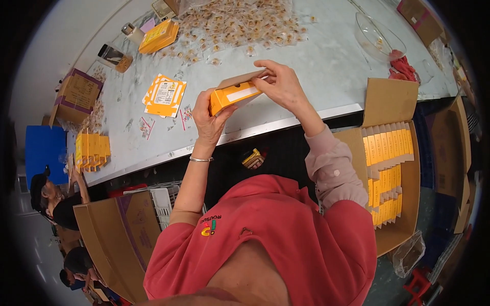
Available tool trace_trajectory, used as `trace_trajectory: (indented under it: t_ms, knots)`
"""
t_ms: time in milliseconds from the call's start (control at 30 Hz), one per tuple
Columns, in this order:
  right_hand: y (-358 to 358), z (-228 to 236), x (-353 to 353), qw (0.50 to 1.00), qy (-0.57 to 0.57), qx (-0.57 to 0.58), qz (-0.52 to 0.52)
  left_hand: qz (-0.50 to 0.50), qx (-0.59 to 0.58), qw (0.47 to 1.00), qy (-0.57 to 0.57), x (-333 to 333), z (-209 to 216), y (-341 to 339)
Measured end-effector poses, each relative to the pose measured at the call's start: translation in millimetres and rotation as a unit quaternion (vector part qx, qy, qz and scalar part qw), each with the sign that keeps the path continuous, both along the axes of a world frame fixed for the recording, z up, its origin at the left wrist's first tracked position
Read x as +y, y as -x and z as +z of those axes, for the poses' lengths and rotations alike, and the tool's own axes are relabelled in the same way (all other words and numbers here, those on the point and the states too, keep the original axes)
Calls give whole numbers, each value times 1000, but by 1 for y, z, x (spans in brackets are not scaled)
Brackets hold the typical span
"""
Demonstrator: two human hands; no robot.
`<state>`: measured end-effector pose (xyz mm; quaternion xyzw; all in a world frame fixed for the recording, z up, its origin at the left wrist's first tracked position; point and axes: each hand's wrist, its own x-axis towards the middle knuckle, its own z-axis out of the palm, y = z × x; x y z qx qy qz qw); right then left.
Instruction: Picking up small packets from a table, placing them into yellow boxes, and then placing the filled boxes into a larger carton.
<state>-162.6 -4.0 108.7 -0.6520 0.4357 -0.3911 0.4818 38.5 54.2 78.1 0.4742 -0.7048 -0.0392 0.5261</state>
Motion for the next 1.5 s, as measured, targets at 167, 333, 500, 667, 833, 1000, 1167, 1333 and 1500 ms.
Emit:
trace_trajectory:
  t_ms: [167, 333, 500, 667, 833, 1000, 1167, 1333, 1500]
  knots:
    - [0, -6, -12, 993, 70, 95, -3, 5, -103, 994, 32, 1, 8, 3]
    - [3, -5, -11, 995, 4, 95, -1, 24, -74, 997, -4, -1, -3, 3]
    - [6, -22, -15, 999, -23, 41, 13, 18, -131, 990, 48, 3, -1, 14]
    - [4, -33, -21, 995, -80, 62, 17, 19, -159, 987, 32, 1, -8, 15]
    - [6, -29, -21, 988, -110, 112, -12, 27, -143, 989, 13, 0, -13, 16]
    - [18, -22, -18, 983, -182, 9, 29, -23, -14, 999, -40, -3, -17, 13]
    - [51, 11, -12, 984, -160, -82, 9, -73, 198, 964, -159, -4, -13, 3]
    - [40, 14, 1, 989, -21, -138, -45, -69, 276, 933, -220, -10, -9, 5]
    - [16, 43, 8, 894, 399, 199, 34, -122, 77, 972, -185, -19, 11, 14]
